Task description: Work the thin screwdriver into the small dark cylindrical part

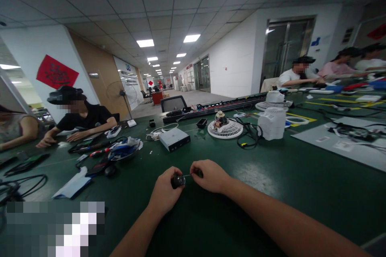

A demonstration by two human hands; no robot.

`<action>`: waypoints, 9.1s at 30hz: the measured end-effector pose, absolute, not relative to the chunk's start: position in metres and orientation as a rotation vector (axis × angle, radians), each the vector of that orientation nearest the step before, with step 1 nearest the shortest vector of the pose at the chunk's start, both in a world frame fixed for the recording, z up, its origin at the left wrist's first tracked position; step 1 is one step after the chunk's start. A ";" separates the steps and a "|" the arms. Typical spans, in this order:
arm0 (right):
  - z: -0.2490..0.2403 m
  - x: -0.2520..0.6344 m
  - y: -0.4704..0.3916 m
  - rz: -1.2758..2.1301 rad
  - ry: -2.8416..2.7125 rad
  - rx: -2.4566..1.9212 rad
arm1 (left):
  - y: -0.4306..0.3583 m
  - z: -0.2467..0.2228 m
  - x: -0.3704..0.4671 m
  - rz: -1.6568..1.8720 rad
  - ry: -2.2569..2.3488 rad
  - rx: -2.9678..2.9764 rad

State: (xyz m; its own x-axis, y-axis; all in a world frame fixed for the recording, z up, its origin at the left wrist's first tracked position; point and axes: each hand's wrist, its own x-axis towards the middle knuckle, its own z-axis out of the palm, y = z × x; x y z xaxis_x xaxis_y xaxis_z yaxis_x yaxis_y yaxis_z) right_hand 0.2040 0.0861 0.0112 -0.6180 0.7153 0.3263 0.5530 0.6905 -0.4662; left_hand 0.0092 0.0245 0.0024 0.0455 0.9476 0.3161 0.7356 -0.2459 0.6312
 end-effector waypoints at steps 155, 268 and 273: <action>0.007 0.188 0.078 0.785 -2.247 -0.939 | 0.022 0.003 0.009 1.020 1.505 2.141; 0.014 0.206 0.086 0.472 -2.382 -0.956 | 0.023 0.005 0.004 1.062 1.818 2.071; 0.009 0.206 0.088 0.409 -2.496 -0.918 | 0.023 0.003 0.005 0.999 1.796 2.075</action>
State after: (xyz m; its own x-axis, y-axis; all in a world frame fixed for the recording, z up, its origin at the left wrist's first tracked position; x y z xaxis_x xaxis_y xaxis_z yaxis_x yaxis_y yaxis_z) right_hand 0.2062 0.0878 0.0094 -0.6790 0.6673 0.3059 0.5350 0.7352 -0.4163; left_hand 0.0048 0.0231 0.0025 0.0215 0.9384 0.3449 0.7882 -0.2281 0.5716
